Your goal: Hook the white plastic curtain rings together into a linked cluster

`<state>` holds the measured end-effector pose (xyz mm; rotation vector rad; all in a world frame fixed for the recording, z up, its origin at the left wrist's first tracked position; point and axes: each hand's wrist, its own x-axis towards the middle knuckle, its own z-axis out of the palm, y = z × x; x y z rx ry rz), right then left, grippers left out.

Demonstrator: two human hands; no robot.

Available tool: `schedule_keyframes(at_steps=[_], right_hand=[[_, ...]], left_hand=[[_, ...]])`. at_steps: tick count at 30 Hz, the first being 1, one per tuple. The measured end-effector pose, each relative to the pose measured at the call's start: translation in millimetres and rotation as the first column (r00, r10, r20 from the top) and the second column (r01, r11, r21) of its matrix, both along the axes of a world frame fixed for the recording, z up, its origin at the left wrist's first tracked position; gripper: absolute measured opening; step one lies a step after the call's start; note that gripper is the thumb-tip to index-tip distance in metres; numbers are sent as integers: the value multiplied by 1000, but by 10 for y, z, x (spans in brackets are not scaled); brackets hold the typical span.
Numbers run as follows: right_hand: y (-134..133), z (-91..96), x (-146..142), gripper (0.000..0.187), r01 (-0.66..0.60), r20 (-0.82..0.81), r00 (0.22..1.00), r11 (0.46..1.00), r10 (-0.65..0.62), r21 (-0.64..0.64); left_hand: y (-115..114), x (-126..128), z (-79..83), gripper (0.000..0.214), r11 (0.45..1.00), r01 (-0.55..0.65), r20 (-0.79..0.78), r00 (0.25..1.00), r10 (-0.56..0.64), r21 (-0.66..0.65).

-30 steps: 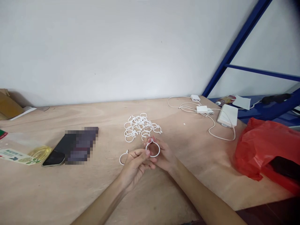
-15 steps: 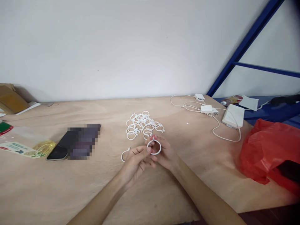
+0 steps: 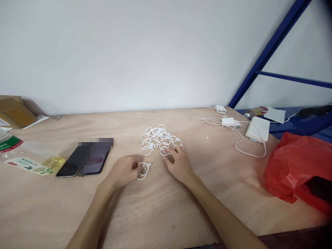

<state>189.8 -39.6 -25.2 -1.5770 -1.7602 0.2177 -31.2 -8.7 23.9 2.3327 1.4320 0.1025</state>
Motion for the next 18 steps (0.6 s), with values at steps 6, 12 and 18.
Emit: schedule_keyframes(at_steps=[6,12,18], right_hand=[[25,-30,25,19,86,99,992,996,-82,-33],[34,-37,48,7,70,92,994,997,-65,-43],[58,-29,96,11,71,-13,997,997,-71,6]], left_hand=[[23,-78,-2,13,999,-40,64,997,38,35],[-5,-74,-45,16,987,75,308,951,-26,-146],[-60,-32,27,15,943,187,387,919,-68,-277]])
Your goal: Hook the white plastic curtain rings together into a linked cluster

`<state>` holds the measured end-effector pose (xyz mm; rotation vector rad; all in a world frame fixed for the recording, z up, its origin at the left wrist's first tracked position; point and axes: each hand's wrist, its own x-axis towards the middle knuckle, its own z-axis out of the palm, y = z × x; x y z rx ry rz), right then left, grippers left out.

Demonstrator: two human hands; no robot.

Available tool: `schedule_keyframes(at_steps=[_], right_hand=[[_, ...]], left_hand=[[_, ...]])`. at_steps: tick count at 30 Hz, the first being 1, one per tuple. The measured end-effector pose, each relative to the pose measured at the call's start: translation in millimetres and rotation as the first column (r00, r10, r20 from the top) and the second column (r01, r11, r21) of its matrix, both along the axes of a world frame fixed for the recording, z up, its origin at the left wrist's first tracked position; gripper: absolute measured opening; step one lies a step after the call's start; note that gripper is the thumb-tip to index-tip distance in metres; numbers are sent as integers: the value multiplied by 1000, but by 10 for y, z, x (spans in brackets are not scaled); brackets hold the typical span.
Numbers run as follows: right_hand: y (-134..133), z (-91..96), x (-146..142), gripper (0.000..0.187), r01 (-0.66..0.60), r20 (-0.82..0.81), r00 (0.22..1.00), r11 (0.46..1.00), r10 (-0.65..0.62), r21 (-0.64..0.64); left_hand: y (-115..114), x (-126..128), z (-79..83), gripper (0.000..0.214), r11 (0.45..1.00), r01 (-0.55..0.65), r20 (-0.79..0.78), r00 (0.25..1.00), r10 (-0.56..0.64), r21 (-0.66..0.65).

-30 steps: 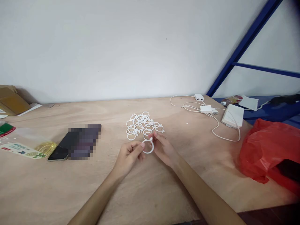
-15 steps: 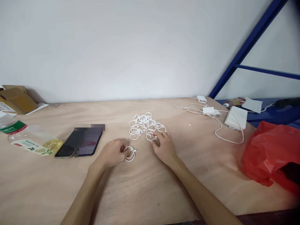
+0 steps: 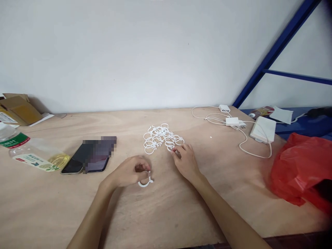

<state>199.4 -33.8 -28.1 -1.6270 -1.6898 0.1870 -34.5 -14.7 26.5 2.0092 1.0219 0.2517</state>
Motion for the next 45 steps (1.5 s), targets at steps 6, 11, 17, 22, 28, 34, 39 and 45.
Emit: schedule_keyframes(at_steps=[6,11,17,22,28,34,39,45], right_hand=[[11,86,-7,15,9,-356,934,997,-34,-71],[54,134,24,25,-7,-749,641,975,-167,-223],[25,236,15,27,-314,-974,159,927,-164,-207],[-100,327,-141,23,-607,-991,105,783,-89,-134],[-124,334,-162,19,-607,-994,59,788,-88,-106],[-142,373,-158,18,-611,-1000,-1,791,-23,-17],[-164,347,-259,14,-585,-998,57,810,-18,-48],[-190,379,-315,16,-562,-998,56,827,9,-24]], left_hand=[[-14,184,-80,18,929,-233,63,973,224,286],[-57,306,-192,20,912,-202,116,978,171,356],[-145,412,-253,32,845,-296,264,945,192,445],[-195,447,-257,52,804,-288,337,934,117,520],[-187,389,-274,40,802,-243,243,962,127,545],[-210,408,-278,44,828,-319,286,937,201,461],[-269,484,-231,37,872,-378,378,891,251,312],[-349,544,-203,29,875,-375,392,887,243,307]])
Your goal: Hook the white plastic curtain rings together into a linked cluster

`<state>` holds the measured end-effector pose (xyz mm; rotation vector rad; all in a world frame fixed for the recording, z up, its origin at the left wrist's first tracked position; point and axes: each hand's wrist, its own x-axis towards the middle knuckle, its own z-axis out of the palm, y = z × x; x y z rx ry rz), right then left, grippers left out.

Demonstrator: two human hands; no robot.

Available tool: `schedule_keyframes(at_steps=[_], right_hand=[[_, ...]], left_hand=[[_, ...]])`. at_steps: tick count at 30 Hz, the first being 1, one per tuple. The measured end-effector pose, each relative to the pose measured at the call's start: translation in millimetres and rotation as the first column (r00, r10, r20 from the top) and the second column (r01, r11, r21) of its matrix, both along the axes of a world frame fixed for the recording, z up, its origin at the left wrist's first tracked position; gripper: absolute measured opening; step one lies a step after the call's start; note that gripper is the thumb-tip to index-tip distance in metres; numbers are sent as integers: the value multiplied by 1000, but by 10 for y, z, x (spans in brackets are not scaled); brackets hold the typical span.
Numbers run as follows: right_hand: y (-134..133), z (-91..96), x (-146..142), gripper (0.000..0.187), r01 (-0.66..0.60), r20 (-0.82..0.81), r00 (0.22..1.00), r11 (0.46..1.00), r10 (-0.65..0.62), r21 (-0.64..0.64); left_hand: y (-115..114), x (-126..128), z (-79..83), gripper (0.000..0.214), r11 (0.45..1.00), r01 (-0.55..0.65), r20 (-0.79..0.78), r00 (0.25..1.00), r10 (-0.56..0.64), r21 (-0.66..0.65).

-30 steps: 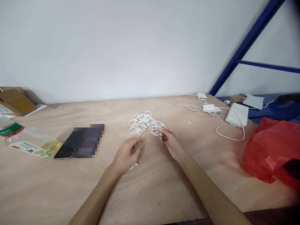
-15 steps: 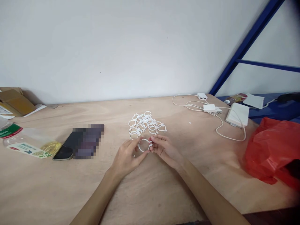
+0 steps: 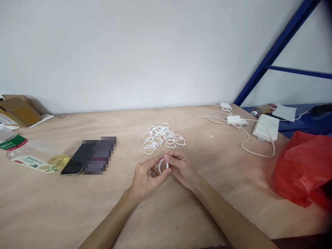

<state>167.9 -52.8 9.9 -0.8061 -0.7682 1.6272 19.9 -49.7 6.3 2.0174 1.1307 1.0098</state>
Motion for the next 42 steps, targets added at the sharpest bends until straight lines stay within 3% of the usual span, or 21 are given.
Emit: schedule_keyframes(at_steps=[5,9,11,15,21,24,27,30,33,35,42], right_hand=[[-10,27,10,17,-12,-26,1000,1000,12,3],[11,1,30,16,8,40,999,1000,-9,20],[19,-16,43,13,4,167,986,999,-13,53],[23,-45,54,12,-42,410,912,994,-1,96],[72,-89,93,15,86,526,839,988,-142,129],[131,-158,175,15,194,653,701,957,-289,215],[182,-251,272,17,234,781,430,891,-453,388],[201,-325,325,26,112,833,118,840,-541,530],[189,-350,318,32,5,856,-122,862,-503,507],[176,-344,300,25,-26,858,-177,874,-482,485],[181,-344,289,12,-41,845,-149,858,-513,513]], left_hand=[[-24,35,33,28,992,46,40,998,-42,-119],[4,-20,65,34,988,41,-48,998,-48,-152],[-11,-89,65,37,995,26,-153,987,-41,-98],[-126,-272,-30,34,990,45,-358,934,7,137],[-130,-466,-260,38,966,95,-460,888,26,238],[36,-523,-295,37,962,89,-484,874,48,257],[245,-579,-297,37,961,50,-503,859,97,271],[424,-619,-305,38,956,20,-511,849,139,293],[521,-631,-315,38,952,-9,-514,840,174,307],[536,-631,-310,37,949,-19,-518,835,187,313],[541,-548,-240,37,955,-82,-554,799,235,287]])
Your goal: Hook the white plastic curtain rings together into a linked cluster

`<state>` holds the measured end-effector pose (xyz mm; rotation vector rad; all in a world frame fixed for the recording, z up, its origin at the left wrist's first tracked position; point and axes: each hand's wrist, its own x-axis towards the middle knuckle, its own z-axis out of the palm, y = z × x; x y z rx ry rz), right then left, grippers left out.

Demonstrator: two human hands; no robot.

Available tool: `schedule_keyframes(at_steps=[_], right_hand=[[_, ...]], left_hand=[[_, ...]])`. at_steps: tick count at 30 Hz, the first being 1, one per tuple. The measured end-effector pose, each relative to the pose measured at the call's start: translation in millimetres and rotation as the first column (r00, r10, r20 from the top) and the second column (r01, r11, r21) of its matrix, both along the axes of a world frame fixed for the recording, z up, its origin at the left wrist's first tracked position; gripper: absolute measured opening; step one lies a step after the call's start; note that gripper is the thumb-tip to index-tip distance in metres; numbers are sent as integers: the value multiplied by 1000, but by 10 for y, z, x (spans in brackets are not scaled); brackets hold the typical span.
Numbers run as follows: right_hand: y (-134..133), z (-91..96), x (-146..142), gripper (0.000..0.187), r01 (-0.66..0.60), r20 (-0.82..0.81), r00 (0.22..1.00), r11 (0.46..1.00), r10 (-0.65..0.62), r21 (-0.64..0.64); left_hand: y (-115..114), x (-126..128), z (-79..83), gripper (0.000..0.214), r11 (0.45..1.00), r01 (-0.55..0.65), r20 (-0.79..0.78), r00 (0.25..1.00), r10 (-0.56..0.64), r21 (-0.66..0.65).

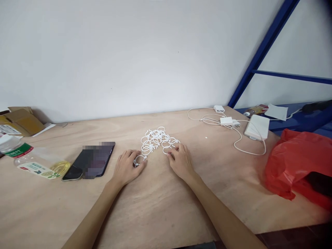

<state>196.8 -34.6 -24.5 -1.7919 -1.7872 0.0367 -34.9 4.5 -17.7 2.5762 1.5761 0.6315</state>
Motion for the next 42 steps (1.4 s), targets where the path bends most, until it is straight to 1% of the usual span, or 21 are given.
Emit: schedule_keyframes(at_steps=[5,8,13,16,18,19,21,22,23,25,27,31,34,36,37,39,40,41,42], right_hand=[[16,-9,19,13,6,-60,998,999,-3,45],[15,7,32,15,15,-87,996,997,-8,70],[9,46,49,14,38,-109,994,996,-30,78],[11,63,59,15,40,-134,991,996,-29,80],[19,67,66,15,43,-169,985,995,-28,85],[24,68,69,15,45,-188,982,995,-27,88],[34,66,73,14,46,-223,975,994,-24,97],[39,64,74,13,46,-235,972,994,-20,104],[42,63,74,13,45,-243,970,993,-17,111],[44,63,76,13,46,-252,968,991,-13,124],[45,65,81,12,47,-255,967,990,-12,133],[50,67,107,12,55,-272,962,987,-11,152],[55,64,129,13,60,-306,952,983,-4,175],[58,68,137,13,68,-343,939,980,0,187],[60,72,138,13,74,-372,928,979,2,189],[65,89,132,13,84,-463,886,981,8,177],[68,101,125,13,88,-528,849,983,10,160],[71,117,115,13,87,-606,795,988,10,130],[73,136,103,14,72,-692,722,993,10,90]], left_hand=[[183,233,27,34,995,-49,11,999,50,-82],[300,406,60,30,990,-57,-10,998,56,-128],[410,674,104,27,990,-41,-32,999,37,-132],[436,760,113,29,990,-42,-36,999,38,-133],[450,757,121,33,990,-68,-34,997,64,-122],[461,738,126,39,988,-105,-31,994,102,-111],[494,684,134,56,975,-195,-35,981,192,-103],[518,658,135,65,968,-223,-48,975,219,-112],[546,640,133,71,966,-226,-65,973,220,-127],[608,647,117,72,972,-168,-89,984,155,-164],[668,725,88,61,980,-92,-83,994,78,-175],[741,1028,27,43,985,12,-38,999,-19,-170],[743,1192,29,40,984,71,0,997,-72,-164],[713,1167,69,45,983,93,23,996,-90,-160],[682,1104,98,48,983,98,31,995,-94,-157],[580,884,160,54,984,105,40,994,-101,-146],[509,741,186,53,983,115,40,993,-110,-141],[427,586,204,50,982,136,40,990,-132,-132],[340,432,210,47,978,183,55,983,-178,-101]])
